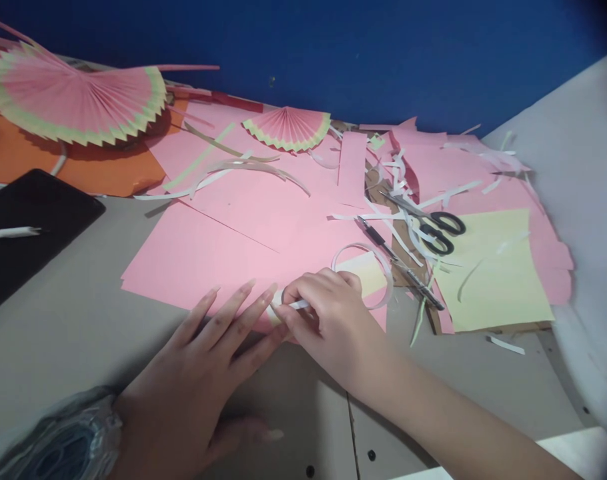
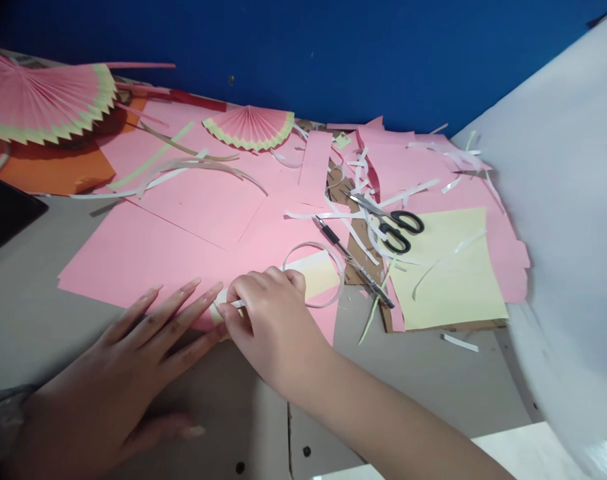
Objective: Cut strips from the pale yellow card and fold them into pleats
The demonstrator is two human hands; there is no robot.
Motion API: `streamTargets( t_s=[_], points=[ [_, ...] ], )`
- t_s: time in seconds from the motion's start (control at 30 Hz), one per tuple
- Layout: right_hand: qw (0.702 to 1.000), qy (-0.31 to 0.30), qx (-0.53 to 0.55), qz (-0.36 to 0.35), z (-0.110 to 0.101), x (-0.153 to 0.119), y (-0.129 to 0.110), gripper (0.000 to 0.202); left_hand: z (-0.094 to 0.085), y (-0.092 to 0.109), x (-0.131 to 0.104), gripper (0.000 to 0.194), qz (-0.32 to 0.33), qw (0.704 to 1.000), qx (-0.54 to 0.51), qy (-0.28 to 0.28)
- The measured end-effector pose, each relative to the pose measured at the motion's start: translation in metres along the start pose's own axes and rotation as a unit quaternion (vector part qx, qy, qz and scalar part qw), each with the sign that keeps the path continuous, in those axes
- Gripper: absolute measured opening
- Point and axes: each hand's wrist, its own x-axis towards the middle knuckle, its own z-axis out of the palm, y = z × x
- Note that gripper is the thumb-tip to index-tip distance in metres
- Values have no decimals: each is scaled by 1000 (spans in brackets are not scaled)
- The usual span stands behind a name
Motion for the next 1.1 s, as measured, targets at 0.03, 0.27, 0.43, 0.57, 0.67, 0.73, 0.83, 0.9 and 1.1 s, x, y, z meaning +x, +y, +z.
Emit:
streamTargets(
  t_s=[0.03, 0.27, 0.43, 0.57, 0.67, 0.73, 0.83, 0.9, 1.1],
  points=[
    [1000, 0, -1, 0, 0, 0, 0, 8, 0, 0, 0, 81, 1, 1000, -1, 1],
    [1000, 9, -9, -4, 4, -2, 0, 8, 0, 1, 0, 76, 2, 1000, -2, 7],
    [1000, 10, -18, -3, 4, -2, -1, 8, 1, 1, 0, 78, -5, 1000, 0, 8],
    [1000, 6, -22, -7, 3, -2, 0, 8, 2, 1, 1, 78, 0, 1000, 7, 12],
    [1000, 6, -21, -9, 3, -2, 0, 8, 1, 1, 1, 76, 4, 1000, 15, 10],
    [1000, 9, -20, -11, 4, -3, 1, 8, 1, 1, 1, 76, 5, 1000, 16, 11],
    [1000, 14, -18, -15, 5, -3, 1, 8, 1, 0, 1, 76, 8, 1000, 13, 8],
    [1000, 15, -20, -14, 5, -2, 1, 8, 1, 1, 1, 75, 9, 1000, 13, 5],
    [1000, 7, -23, -15, 4, -1, 1, 8, 3, 6, -3, 75, -12, 999, 7, 41]
  ],
)
